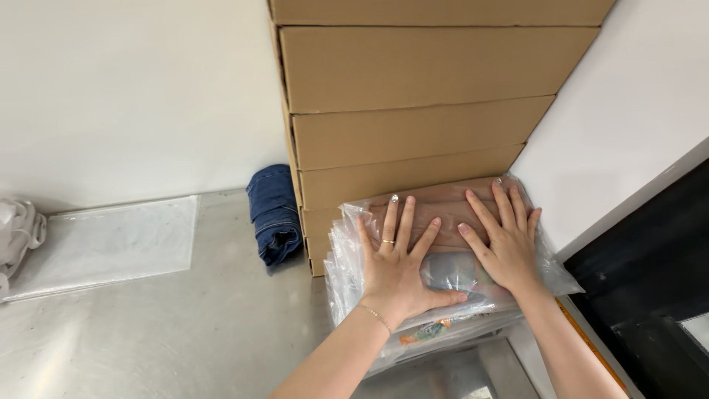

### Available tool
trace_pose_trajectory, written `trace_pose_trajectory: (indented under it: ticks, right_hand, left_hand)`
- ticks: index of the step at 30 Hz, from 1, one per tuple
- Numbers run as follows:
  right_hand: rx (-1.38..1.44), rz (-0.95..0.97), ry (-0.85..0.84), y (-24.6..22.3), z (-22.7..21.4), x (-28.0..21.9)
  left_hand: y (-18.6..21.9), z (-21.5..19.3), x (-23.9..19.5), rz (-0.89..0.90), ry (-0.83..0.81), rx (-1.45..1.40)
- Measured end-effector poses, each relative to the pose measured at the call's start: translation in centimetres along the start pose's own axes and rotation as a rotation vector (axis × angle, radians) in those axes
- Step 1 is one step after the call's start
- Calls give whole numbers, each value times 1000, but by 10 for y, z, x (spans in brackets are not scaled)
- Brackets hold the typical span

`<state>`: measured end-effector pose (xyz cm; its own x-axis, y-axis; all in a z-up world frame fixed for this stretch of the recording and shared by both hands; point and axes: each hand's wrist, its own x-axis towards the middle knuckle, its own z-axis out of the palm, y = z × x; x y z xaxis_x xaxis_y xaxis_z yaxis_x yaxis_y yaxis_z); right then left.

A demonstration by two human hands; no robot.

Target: The person places folded clothes into clear plastic bags on a metal table, seals the bags, and stacks them. The person then picks up a cardboard box from a stack and places it on the table.

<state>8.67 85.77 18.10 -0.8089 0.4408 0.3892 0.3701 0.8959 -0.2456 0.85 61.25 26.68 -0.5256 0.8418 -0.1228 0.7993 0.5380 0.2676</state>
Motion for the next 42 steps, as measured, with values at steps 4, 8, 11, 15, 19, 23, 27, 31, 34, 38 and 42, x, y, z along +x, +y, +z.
trace_pose_trajectory:
  ticks: [4,8,11,15,19,23,27,31,34,38,42]
  right_hand:
    - [-16,-13,26,6,4,1]
    - [-20,-52,50,17,1,-2]
    - [-44,1,166,-8,-8,-13]
    - [217,-93,-123,-108,-16,-83]
    - [331,-444,-129,-220,-10,-146]
    - [511,-476,-163,-316,22,-168]
    - [658,-226,-520,-415,68,-159]
    - [496,-1,-783,-474,163,-144]
    - [332,-30,-897,-496,228,-129]
    - [173,-113,-836,-502,308,-101]
    - [-95,-309,-724,-510,359,-65]
  left_hand:
    - [-11,11,-5,87,138,-22]
    - [-31,36,-52,156,244,-61]
    - [-69,58,-117,245,336,-211]
    - [-161,119,-205,14,239,-443]
    - [-285,218,-278,-534,131,-632]
    - [-350,180,-362,-868,-35,-805]
    - [-422,200,-413,-1026,144,-709]
    - [-500,244,-432,-1088,127,-418]
    - [-547,292,-427,-1002,443,121]
    - [-547,289,-431,-871,736,480]
    - [-541,279,-431,-894,743,318]
